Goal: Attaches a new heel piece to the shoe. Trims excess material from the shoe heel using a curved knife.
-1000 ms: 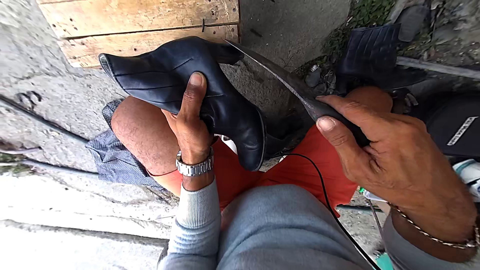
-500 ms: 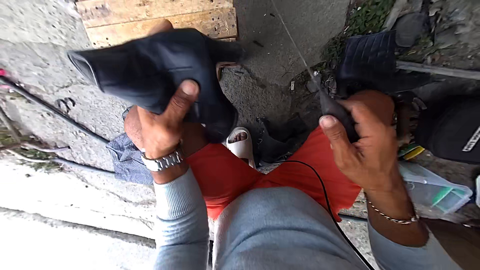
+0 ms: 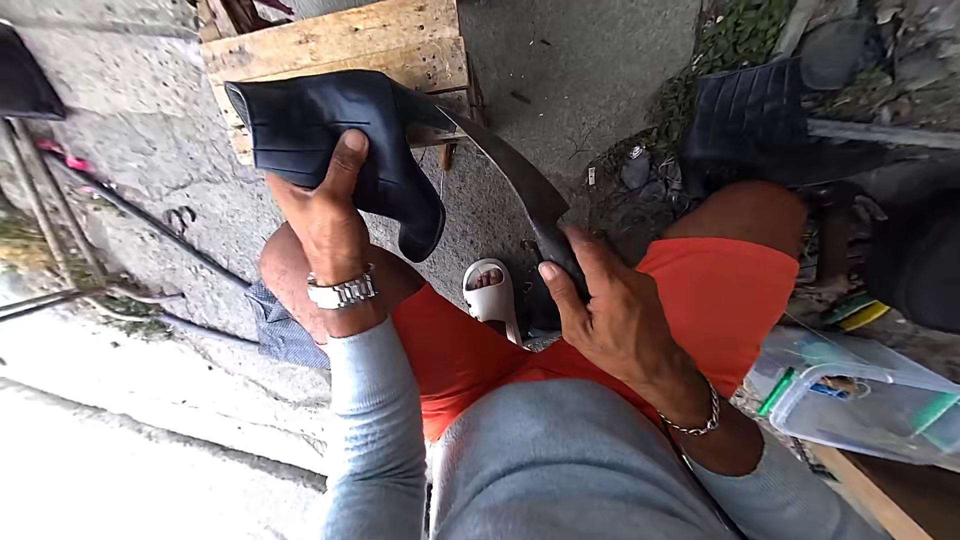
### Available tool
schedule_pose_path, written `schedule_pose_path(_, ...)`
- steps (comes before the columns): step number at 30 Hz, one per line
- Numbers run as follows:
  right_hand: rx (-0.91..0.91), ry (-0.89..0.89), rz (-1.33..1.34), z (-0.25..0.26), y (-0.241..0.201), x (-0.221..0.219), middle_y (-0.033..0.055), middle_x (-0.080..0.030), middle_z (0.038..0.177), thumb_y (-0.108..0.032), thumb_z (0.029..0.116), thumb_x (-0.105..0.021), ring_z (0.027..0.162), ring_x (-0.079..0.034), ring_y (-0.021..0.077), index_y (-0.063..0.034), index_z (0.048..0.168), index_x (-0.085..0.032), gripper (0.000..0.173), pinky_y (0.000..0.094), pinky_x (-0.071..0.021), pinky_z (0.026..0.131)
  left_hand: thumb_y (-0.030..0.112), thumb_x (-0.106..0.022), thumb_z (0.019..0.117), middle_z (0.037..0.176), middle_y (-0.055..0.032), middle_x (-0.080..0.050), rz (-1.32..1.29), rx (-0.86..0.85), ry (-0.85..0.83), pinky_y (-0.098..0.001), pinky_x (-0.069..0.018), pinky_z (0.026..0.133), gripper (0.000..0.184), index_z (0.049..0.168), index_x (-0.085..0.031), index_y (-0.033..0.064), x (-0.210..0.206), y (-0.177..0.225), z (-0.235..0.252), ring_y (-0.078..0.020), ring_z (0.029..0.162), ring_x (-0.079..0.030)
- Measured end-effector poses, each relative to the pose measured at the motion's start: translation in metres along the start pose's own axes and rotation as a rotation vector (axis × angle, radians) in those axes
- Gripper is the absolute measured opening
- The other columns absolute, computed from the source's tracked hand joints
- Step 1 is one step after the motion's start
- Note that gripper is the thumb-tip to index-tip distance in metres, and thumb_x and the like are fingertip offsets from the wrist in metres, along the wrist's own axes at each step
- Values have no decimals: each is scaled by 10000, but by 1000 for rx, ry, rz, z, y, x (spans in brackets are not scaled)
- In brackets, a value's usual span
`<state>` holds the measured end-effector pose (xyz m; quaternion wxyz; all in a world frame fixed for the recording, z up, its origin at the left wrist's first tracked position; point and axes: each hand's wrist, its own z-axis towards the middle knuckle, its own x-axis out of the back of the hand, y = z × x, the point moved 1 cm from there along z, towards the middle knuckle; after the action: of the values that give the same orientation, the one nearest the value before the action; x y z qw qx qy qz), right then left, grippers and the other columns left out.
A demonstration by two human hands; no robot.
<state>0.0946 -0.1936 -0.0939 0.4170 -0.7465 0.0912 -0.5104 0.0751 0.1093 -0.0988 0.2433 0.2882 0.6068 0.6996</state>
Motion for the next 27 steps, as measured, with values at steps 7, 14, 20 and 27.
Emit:
schedule_pose_path(7,-40,-38,55,-4,0,-7,114,-732,1033,-369,1056,-514,762,-702,182,-2,1404,-575,510,374,-587,629,292,-960,709,1382,-219,-563,291,-196,208,-384,-483,1133,1189,1513,-197,-138,-38,-15,-23,-240,1283,-588)
schedule_pose_path(14,-45,-62,75,-6,4,-6,116,-727,1064,-398,1066,-488,817,-706,185,-9,1405,-574,523,386,-593,680,300,-918,765,1185,-118,-702,411,-248,-3,-337,-572,1015,809,1333,-505,-100,-37,-5,-19,-142,1109,-692)
schedule_pose_path(20,-22,60,18,-18,6,3,127,-727,1061,-364,1063,-519,821,-708,202,-12,1427,-560,507,401,-590,668,229,-884,812,1001,-74,-740,154,-18,55,-373,-636,892,566,1194,-558,-31,-42,1,-23,-161,955,-741)
schedule_pose_path(27,2,48,-32,-30,16,6,139,-732,1068,-352,1050,-534,781,-706,212,-1,1411,-579,505,408,-578,623,262,-813,886,942,-48,-743,135,116,72,-361,-639,832,413,1146,-610,13,-50,-6,-26,-148,885,-742)
